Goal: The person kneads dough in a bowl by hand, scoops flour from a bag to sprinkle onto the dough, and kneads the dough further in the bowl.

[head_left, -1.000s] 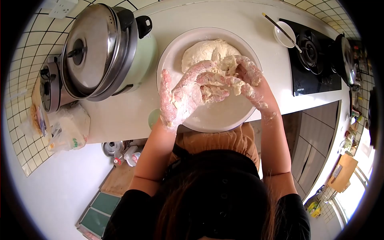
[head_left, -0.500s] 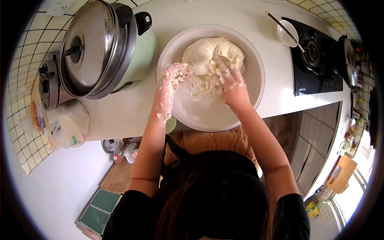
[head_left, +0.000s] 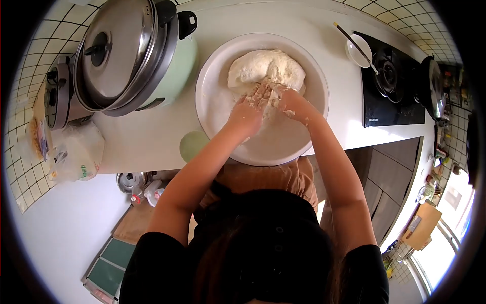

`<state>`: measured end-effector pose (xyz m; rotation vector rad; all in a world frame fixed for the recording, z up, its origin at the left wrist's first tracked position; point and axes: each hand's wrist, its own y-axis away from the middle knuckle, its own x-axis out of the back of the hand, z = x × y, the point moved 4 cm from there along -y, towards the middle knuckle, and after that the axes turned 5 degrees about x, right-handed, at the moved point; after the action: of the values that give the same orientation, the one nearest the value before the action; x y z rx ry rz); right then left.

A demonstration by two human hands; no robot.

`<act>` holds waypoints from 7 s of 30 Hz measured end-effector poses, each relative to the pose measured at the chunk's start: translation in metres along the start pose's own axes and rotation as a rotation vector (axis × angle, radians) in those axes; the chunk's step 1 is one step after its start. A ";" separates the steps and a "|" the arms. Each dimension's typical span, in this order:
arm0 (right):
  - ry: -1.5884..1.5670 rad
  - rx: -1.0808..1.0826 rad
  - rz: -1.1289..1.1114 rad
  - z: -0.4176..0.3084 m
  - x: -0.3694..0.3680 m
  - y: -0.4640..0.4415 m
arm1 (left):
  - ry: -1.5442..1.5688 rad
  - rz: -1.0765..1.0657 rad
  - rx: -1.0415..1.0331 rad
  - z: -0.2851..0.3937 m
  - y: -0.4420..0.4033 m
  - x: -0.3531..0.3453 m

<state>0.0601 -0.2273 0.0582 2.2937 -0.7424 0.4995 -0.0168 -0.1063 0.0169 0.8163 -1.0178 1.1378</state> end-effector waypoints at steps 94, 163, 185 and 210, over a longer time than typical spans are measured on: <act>0.023 0.172 0.618 0.007 0.040 0.060 | 0.146 -0.017 0.100 0.026 0.021 0.030; 0.451 -0.050 0.050 0.048 0.023 -0.006 | 0.465 -0.308 0.441 -0.072 -0.021 0.038; 0.499 0.021 -0.008 0.029 -0.020 0.029 | 0.293 -0.549 0.487 -0.044 -0.007 0.045; 0.297 0.096 0.015 -0.073 0.059 0.053 | 0.812 -0.253 0.664 -0.036 0.036 0.094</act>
<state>0.0612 -0.2310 0.1656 2.2337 -0.5991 0.8765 -0.0347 -0.0340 0.0935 0.8396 0.1529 1.4207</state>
